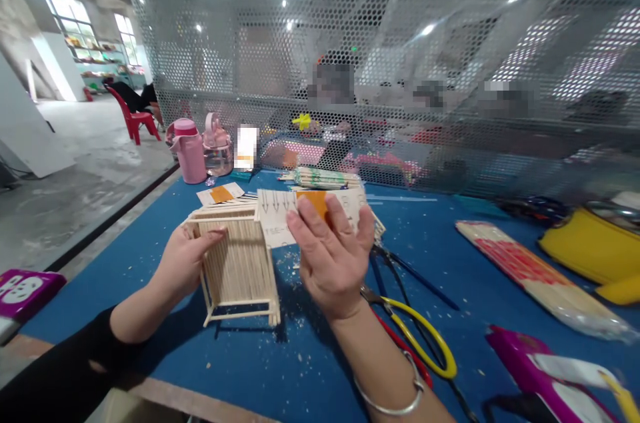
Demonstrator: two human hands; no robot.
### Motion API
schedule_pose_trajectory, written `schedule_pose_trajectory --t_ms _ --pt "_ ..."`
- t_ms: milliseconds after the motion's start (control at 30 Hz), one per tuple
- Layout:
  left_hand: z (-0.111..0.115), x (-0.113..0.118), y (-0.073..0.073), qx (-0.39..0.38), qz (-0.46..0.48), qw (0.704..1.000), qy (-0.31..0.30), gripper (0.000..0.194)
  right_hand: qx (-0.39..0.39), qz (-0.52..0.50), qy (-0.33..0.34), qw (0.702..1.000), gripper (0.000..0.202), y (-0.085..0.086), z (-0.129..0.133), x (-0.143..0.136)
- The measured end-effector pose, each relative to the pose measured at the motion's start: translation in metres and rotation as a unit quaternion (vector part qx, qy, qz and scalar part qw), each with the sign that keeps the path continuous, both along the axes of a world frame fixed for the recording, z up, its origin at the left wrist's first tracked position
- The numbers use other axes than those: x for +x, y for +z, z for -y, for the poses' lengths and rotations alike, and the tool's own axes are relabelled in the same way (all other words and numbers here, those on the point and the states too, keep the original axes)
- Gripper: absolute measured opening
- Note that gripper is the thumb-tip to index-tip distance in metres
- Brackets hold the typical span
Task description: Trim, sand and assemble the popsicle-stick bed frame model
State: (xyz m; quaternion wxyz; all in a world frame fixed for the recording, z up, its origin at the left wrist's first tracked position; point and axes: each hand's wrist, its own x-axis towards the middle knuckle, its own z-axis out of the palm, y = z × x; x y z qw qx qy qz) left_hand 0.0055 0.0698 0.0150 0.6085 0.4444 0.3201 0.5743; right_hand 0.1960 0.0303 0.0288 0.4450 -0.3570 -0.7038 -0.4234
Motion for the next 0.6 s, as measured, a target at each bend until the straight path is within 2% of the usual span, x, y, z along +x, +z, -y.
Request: schedule_pose_trajectory --t_ms 133,267,400,533,600 --pt "0.0021 0.0009 -0.0010 0.017 -0.005 1.000 -0.015 0.031 -0.013 0.064 0.013 0.998 0.060 0.0000 -0.0007 0.0037" --pt "0.0029 0.0021 -0.0017 0.010 -0.019 1.000 -0.004 0.030 0.017 -0.027 -0.042 0.999 0.063 -0.0008 -0.0022 0.0090" --pt "0.0029 0.0034 -0.0014 0.015 -0.008 1.000 -0.020 0.029 -0.018 0.062 -0.020 0.998 0.057 -0.0020 0.0004 0.0083" --pt "0.0031 0.0041 -0.0015 -0.009 -0.008 1.000 -0.011 0.031 0.024 -0.004 -0.028 0.999 0.061 -0.0025 0.0008 0.0068" --pt "0.0034 0.0041 -0.0008 -0.001 -0.011 1.000 -0.021 0.032 0.009 0.035 -0.009 0.999 0.057 -0.0037 -0.0032 0.0104"
